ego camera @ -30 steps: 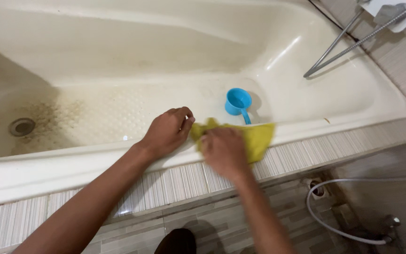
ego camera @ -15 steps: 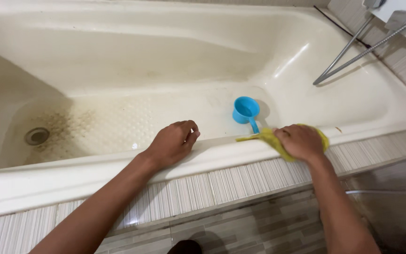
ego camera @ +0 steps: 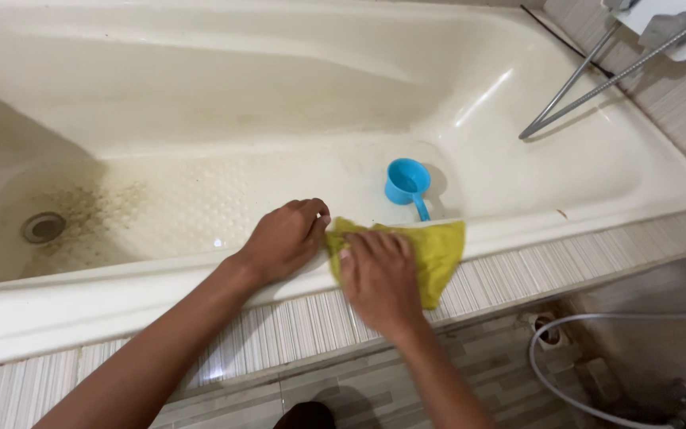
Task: The person wipes the rim and tiled ledge of a white bathtub using a yellow cloth. They move along the length of the tub, scrubbing the surface repeatedly with both hands.
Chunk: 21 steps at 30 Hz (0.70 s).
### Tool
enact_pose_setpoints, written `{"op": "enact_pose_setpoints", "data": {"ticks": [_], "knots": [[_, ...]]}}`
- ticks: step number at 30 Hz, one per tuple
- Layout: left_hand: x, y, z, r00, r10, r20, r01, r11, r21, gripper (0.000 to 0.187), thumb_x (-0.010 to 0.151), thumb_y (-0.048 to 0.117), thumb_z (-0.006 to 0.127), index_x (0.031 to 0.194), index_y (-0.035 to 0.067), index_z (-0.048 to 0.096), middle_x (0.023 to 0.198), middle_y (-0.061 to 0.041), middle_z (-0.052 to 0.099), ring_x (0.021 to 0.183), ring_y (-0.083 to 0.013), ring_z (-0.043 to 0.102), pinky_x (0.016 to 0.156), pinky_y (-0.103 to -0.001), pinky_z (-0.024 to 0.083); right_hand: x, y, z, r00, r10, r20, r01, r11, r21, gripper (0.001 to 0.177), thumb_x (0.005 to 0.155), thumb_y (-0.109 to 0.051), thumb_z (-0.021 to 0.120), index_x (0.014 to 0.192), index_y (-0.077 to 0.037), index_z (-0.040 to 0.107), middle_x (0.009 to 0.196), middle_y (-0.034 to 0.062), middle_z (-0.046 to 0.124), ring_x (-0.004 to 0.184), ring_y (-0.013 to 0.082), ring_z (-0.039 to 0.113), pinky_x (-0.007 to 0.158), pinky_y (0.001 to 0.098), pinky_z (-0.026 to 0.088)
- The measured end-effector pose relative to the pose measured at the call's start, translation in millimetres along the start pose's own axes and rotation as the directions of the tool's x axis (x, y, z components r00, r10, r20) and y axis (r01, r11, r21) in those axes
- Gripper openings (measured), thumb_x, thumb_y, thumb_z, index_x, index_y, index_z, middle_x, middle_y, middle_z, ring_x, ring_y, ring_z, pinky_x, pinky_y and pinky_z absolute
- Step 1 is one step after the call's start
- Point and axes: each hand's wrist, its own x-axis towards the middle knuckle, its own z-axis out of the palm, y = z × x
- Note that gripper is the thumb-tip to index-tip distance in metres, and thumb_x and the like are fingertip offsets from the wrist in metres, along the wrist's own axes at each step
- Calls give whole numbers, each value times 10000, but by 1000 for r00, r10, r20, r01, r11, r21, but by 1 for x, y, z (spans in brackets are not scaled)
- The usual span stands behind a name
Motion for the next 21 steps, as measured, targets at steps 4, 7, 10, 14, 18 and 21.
{"op": "enact_pose_setpoints", "data": {"ticks": [4,7,10,14,18,21], "knots": [[-6,3,-5,998,-61,-33,60,998,-24,240,1010,235,518,1042,53,671,917,-178,721,872,-357,687,813,-474,538,-19,11,16,999,-8,-52,14,992,124,427,1028,-348,502,1262,-38,678,1278,144,688,1244,318,601,1132,505,359],[-5,7,-7,998,-54,-17,54,998,-30,235,1017,228,523,1043,48,673,927,-181,720,876,-361,679,806,-485,525,-18,53,1,990,69,121,-79,994,77,477,977,-446,554,1303,-126,693,1336,113,669,1280,314,557,1130,530,296],[-8,6,-11,998,-62,-16,62,997,-37,221,1003,216,529,1053,53,670,911,-183,705,857,-361,669,785,-480,526,-7,112,-32,922,333,199,-346,938,33,477,950,-518,601,1224,-149,729,1342,110,665,1325,316,537,1127,476,361],[-6,8,-8,998,-59,19,59,998,-21,223,1018,217,512,1053,52,658,886,-163,703,855,-336,672,793,-471,527,3,193,-49,821,523,228,-473,848,-242,462,1007,-493,438,1138,-240,801,1234,74,741,1214,285,627,1124,474,389],[-6,10,-8,997,-77,30,77,997,-11,233,1022,228,509,1092,54,647,929,-159,701,878,-324,672,803,-466,533,6,203,-30,770,601,213,-493,773,-400,447,1021,-436,431,1147,-237,811,1193,112,749,1169,313,643,1100,486,421],[0,16,-9,996,-72,48,71,997,10,315,1025,296,511,1189,46,611,1041,-170,678,916,-313,679,838,-460,544,0,151,-17,899,421,124,-386,893,-232,431,997,-335,402,1088,-177,793,1139,115,723,1149,317,598,1106,554,344]]}}
